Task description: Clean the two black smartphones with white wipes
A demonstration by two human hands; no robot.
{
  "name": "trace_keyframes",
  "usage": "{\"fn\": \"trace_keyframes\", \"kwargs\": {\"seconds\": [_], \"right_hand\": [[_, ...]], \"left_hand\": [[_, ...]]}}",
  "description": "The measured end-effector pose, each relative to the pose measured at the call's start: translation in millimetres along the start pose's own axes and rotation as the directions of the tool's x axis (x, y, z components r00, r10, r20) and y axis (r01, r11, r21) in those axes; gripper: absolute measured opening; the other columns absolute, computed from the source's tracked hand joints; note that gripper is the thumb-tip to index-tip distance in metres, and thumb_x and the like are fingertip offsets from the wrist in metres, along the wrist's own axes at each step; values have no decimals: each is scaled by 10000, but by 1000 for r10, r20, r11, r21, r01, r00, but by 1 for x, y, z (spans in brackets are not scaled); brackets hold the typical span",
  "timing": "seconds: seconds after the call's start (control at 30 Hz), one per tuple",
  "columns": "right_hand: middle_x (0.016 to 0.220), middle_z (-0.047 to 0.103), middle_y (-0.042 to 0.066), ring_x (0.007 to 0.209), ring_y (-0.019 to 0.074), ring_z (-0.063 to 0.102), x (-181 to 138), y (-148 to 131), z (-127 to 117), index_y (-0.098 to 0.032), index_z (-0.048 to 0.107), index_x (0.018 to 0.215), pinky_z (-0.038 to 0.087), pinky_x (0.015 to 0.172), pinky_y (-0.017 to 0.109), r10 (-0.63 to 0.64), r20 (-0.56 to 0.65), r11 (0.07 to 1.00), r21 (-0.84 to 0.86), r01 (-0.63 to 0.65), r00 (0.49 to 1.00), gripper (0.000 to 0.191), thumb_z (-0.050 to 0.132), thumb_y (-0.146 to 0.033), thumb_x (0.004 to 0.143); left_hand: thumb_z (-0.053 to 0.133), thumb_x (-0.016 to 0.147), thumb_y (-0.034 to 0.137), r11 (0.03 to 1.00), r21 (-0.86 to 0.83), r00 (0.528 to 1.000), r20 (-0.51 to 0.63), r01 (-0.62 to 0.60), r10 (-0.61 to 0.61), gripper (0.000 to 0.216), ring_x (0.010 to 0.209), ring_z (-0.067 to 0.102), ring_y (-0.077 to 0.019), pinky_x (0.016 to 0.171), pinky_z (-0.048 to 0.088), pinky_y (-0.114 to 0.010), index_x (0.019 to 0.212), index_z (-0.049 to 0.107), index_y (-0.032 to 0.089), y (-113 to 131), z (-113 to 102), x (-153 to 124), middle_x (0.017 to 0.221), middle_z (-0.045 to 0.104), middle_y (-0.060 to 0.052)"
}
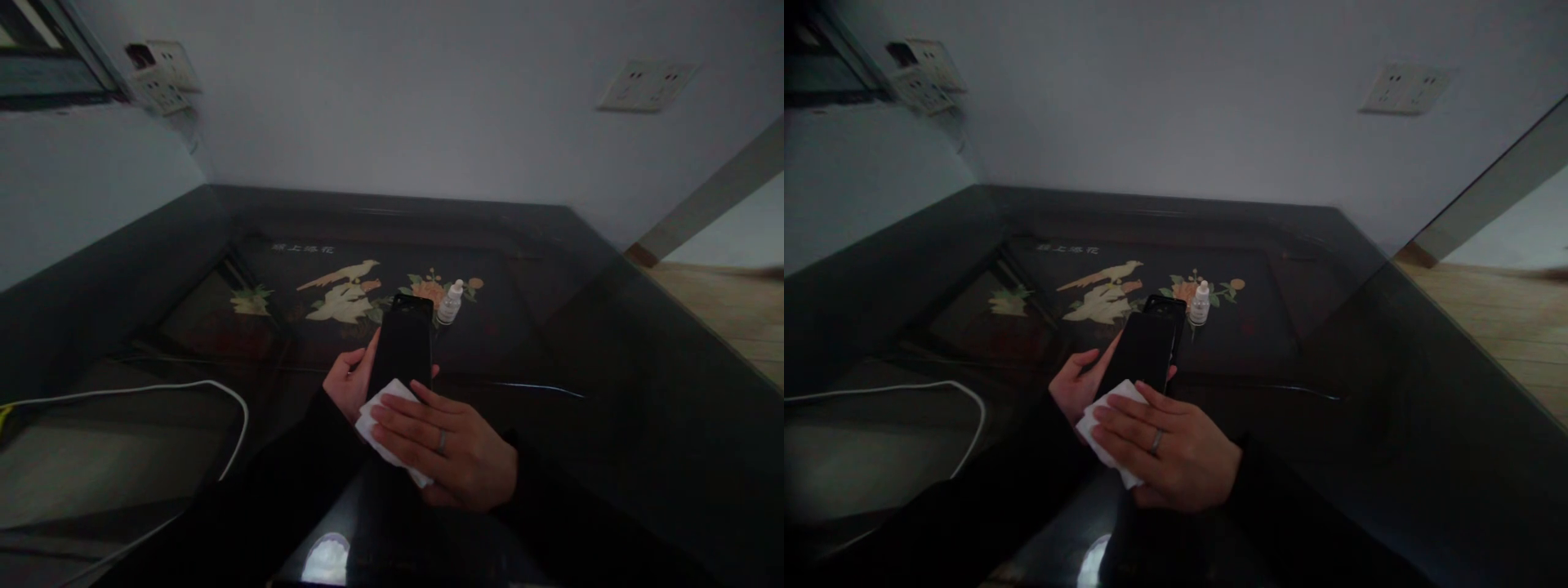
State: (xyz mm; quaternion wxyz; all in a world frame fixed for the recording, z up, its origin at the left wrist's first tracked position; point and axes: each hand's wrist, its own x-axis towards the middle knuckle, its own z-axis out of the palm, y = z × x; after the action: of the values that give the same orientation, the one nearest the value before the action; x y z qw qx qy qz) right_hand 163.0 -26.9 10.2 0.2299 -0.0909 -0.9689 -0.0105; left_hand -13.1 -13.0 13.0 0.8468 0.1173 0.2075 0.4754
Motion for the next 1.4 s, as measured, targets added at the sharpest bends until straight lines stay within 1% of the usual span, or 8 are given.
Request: {"fn": "trace_keyframes", "kwargs": {"seconds": [0.2,0.43,0.57,0.67,0.87,1.07,1.23,1.4], "right_hand": [[1295,500,134,1305,238,302,-6,1,-3,-26,467,1234,263,1077,453,-35,-54,999,13,36,998,555,186,-407,945],[1337,448,151,1307,238,303,-16,10,-9,-35,405,1285,266,1058,501,156,-155,987,-4,-158,976,480,236,-315,934],[1326,468,122,1307,236,301,-8,-3,-8,-44,460,1249,269,1069,460,69,-183,998,6,-69,981,523,168,-355,947],[1298,508,75,1296,200,326,-5,-7,-9,-74,500,1217,237,1093,406,-7,-186,1000,0,7,983,531,135,-356,954],[1370,409,126,1321,233,270,-8,-6,-10,-49,399,1294,171,1097,463,167,-176,982,-56,-179,970,486,217,-323,936],[1328,478,41,1300,171,319,-3,-11,-10,-110,502,1222,110,1123,374,-21,-213,996,-94,1,977,513,132,-339,951],[1335,461,104,1318,201,281,-3,-9,-14,-59,462,1248,97,1117,423,131,-208,981,-114,-157,969,474,209,-311,935],[1312,496,27,1296,162,325,1,-20,-15,-112,515,1210,97,1127,359,-12,-219,997,-74,-5,976,503,122,-294,956]], "left_hand": [[328,776,324,1000,13,1000,27,-6,5,730,947,610,-272,956,310,-430,1420,-9,250,-3,8,-4,1175,576,-98],[267,889,355,999,2,997,-60,37,-37,540,707,606,-180,780,423,-341,1411,194,236,2,1,-5,978,638,-64],[357,871,394,990,25,991,-13,136,-136,528,549,554,-141,628,431,-297,1370,314,227,2,-4,-6,838,644,-48],[370,869,355,990,66,992,-34,126,-124,506,642,599,-180,664,437,-322,1354,350,214,3,-2,-6,925,651,-81],[377,867,363,990,69,991,-63,125,-121,501,690,625,-199,683,453,-323,1336,380,188,2,-1,-6,896,670,-79],[286,901,355,988,80,989,-74,134,-129,504,714,646,-184,688,461,-281,1354,324,138,5,1,-8,834,681,-86],[410,864,353,986,21,984,-68,167,-165,455,558,604,-130,584,447,-232,1280,441,174,2,-2,-10,700,655,-26],[351,878,433,976,101,978,-91,195,-186,453,745,648,-199,718,469,-305,1217,507,175,0,-8,-10,743,682,-64]]}}
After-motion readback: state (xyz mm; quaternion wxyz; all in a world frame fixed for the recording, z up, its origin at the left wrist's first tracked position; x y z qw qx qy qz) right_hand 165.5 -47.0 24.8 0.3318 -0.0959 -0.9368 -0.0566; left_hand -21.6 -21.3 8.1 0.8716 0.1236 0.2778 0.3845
